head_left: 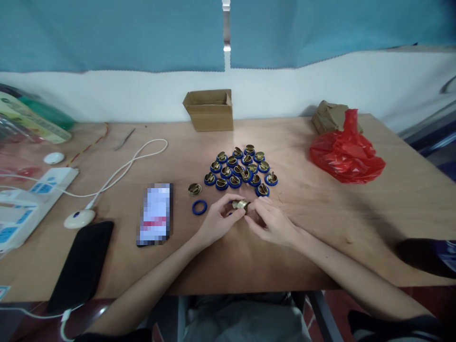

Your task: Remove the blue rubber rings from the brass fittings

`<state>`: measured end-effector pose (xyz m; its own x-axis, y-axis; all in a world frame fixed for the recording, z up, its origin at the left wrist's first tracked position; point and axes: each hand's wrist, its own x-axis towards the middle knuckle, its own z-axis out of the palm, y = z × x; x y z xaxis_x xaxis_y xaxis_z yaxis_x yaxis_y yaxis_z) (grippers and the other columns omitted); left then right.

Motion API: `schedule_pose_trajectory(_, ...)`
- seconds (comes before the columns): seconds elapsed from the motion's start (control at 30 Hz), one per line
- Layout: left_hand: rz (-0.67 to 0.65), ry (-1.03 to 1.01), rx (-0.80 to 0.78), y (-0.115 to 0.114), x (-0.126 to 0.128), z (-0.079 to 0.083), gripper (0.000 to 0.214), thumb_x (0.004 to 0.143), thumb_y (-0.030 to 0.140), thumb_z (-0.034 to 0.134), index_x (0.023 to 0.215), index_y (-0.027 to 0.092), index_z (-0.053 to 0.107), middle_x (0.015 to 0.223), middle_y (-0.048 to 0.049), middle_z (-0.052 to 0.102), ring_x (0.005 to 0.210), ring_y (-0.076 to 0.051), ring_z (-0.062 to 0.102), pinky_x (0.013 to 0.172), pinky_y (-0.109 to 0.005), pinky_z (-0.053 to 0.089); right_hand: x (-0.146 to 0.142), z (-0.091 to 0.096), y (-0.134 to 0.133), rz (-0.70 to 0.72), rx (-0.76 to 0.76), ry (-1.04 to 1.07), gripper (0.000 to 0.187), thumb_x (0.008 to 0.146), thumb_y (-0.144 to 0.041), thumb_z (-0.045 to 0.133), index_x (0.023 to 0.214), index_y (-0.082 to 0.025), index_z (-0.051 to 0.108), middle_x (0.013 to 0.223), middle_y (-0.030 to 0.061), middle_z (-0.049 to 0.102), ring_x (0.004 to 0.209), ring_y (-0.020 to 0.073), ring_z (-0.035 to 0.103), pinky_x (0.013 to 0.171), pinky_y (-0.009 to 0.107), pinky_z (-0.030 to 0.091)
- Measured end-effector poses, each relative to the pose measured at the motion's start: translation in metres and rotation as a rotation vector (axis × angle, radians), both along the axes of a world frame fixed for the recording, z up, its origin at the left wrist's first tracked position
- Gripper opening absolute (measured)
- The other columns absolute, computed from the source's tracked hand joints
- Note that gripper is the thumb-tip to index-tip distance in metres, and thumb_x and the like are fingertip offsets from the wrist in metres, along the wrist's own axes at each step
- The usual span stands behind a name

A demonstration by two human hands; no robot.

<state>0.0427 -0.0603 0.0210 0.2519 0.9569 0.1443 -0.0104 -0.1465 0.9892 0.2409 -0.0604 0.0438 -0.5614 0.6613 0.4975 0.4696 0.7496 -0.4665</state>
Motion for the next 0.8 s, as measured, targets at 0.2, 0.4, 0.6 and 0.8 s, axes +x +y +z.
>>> schedule_pose_trajectory(0.2, -0.003, -0.022, -0.019, 0.0022, -0.0008, -0.0029, 0.023, 0.087, 0.024, 0.071, 0.109, 0.02, 0.07, 0.103, -0.0066, 0.075, 0.095, -0.018, 0.072, 0.086, -0.031, 0.06, 0.0018, -0.0046, 0.0023, 0.029, -0.045, 0.006, 0.009, 0.102, -0.021, 0.053, 0.093, -0.02, 0.054, 0.071, -0.0012, 0.059, 0.062, 0.0153, 0.053, 0.064, 0.029, 0.044)
schedule_pose_trajectory(0.4, -0.009, -0.046, -0.028, 0.0024, -0.0024, -0.0014, 0.025, 0.087, 0.026, 0.073, 0.112, 0.021, 0.071, 0.107, -0.0059, 0.074, 0.098, -0.018, 0.071, 0.089, -0.03, 0.059, 0.0032, -0.0055, 0.0046, 0.01, 0.001, -0.052, 0.021, 0.104, -0.027, 0.052, 0.085, -0.019, 0.057, 0.078, 0.0032, 0.061, 0.069, 0.0173, 0.056, 0.067, 0.03, 0.048)
schedule_pose_trajectory(0.6, 0.007, -0.028, -0.057, 0.0015, -0.0021, -0.0029, 0.028, 0.085, 0.029, 0.076, 0.112, 0.02, 0.073, 0.11, -0.0078, 0.076, 0.098, -0.02, 0.073, 0.088, -0.032, 0.059, 0.0022, -0.008, 0.0045, 0.009, 0.028, -0.074, 0.022, 0.107, -0.026, 0.046, 0.095, -0.017, 0.063, 0.086, 0.0063, 0.064, 0.075, 0.018, 0.06, 0.068, 0.03, 0.052)
schedule_pose_trajectory(0.8, 0.01, 0.012, -0.001, -0.0008, -0.0001, -0.0028, 0.03, 0.085, 0.026, 0.077, 0.113, 0.02, 0.075, 0.114, -0.0082, 0.077, 0.104, -0.021, 0.073, 0.093, -0.034, 0.058, 0.0025, -0.0084, 0.0027, 0.018, 0.027, -0.042, 0.024, 0.102, -0.023, 0.049, 0.082, -0.019, 0.06, 0.079, 0.0031, 0.057, 0.067, 0.0149, 0.054, 0.06, 0.025, 0.047)
